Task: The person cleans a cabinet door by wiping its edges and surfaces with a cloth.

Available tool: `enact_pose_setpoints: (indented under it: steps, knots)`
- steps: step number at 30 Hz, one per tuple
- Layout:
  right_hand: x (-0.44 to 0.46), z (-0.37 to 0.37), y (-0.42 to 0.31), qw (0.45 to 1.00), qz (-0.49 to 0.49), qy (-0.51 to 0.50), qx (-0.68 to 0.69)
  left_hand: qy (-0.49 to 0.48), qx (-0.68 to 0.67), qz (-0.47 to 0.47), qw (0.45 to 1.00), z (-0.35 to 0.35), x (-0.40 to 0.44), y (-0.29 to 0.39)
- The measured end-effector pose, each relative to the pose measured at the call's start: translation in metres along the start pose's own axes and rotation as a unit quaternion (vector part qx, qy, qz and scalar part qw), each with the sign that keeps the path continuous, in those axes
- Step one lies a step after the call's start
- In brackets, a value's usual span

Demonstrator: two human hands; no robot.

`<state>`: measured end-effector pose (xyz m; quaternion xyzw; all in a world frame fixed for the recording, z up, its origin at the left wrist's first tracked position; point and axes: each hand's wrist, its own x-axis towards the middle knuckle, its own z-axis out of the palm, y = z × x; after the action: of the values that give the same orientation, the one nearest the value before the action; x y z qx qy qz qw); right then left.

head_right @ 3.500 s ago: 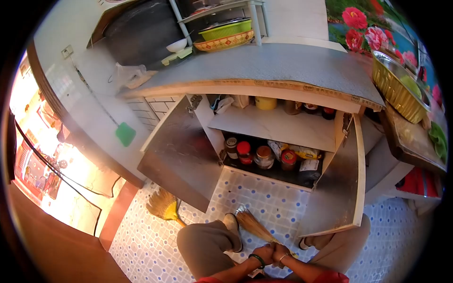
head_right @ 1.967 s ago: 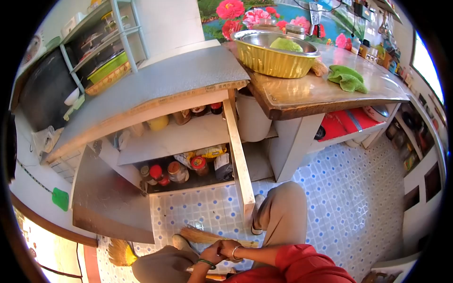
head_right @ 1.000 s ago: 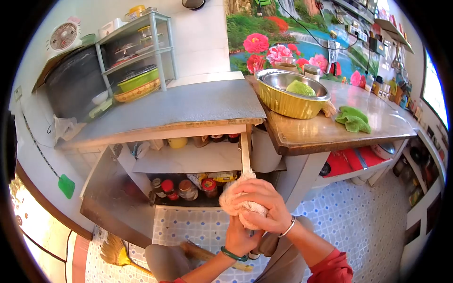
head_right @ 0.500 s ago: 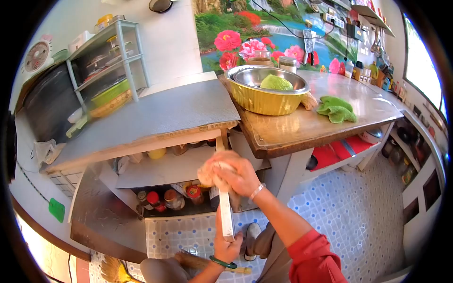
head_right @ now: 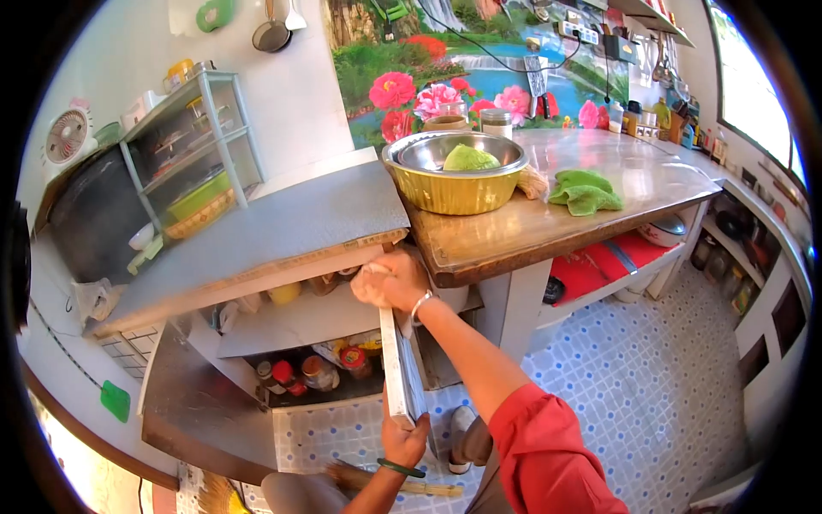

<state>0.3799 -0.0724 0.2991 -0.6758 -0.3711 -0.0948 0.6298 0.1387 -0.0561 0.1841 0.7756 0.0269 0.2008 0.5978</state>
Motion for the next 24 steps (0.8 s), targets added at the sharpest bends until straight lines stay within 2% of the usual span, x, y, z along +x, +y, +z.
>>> enact_pose_setpoints:
  steps: [2, 4, 6, 11, 12, 14, 16, 18, 19, 20, 21, 22, 24]
  knots:
    - [-0.026, -0.006, -0.032, 0.999, 0.008, -0.048, 0.014, 0.029, -0.029, 0.032, 0.999, 0.004, 0.002, -0.003]
    - [-0.063, -0.01, -0.057, 0.995, -0.046, -0.036, -0.076, 0.042, -0.041, 0.051, 0.997, 0.006, 0.004, 0.0]
    - [-0.1, -0.017, -0.084, 0.992, -0.077, -0.052, -0.081, 0.049, -0.053, 0.035, 0.997, 0.006, 0.002, 0.009]
    - [-0.176, -0.027, -0.146, 0.991, -0.096, -0.086, -0.043, -0.038, -0.13, 0.013, 0.991, 0.016, -0.005, -0.056]
    - [-0.183, -0.026, -0.147, 0.991, -0.103, -0.071, -0.044, -0.02, -0.09, 0.076, 0.993, 0.019, -0.003, -0.06]
    - [-0.182, -0.028, -0.148, 0.991, -0.113, -0.061, -0.048, 0.001, -0.052, 0.139, 0.989, 0.022, 0.001, -0.069]
    - [-0.176, -0.028, -0.145, 0.986, -0.137, -0.087, -0.025, 0.001, 0.058, 0.171, 0.984, 0.018, 0.001, -0.064]
    - [-0.163, -0.027, -0.133, 0.988, -0.11, -0.104, -0.002, 0.015, 0.181, 0.214, 0.96, 0.011, -0.003, -0.057]
    - [-0.15, -0.027, -0.124, 0.989, -0.1, -0.104, 0.014, -0.017, 0.018, 0.136, 0.99, 0.008, -0.001, -0.039]
    - [-0.141, -0.023, -0.116, 0.991, -0.085, -0.099, 0.036, -0.052, -0.14, 0.048, 0.988, 0.002, -0.005, -0.023]
    - [-0.128, -0.02, -0.107, 0.994, -0.066, -0.081, 0.017, -0.017, -0.113, -0.004, 0.993, 0.001, -0.004, -0.009]
    - [-0.113, -0.018, -0.097, 0.997, -0.046, -0.062, -0.002, -0.017, -0.115, -0.009, 0.993, 0.001, 0.002, 0.001]
    - [-0.084, -0.013, -0.072, 0.999, -0.002, -0.036, 0.016, 0.048, -0.047, 0.129, 0.989, 0.002, 0.008, 0.013]
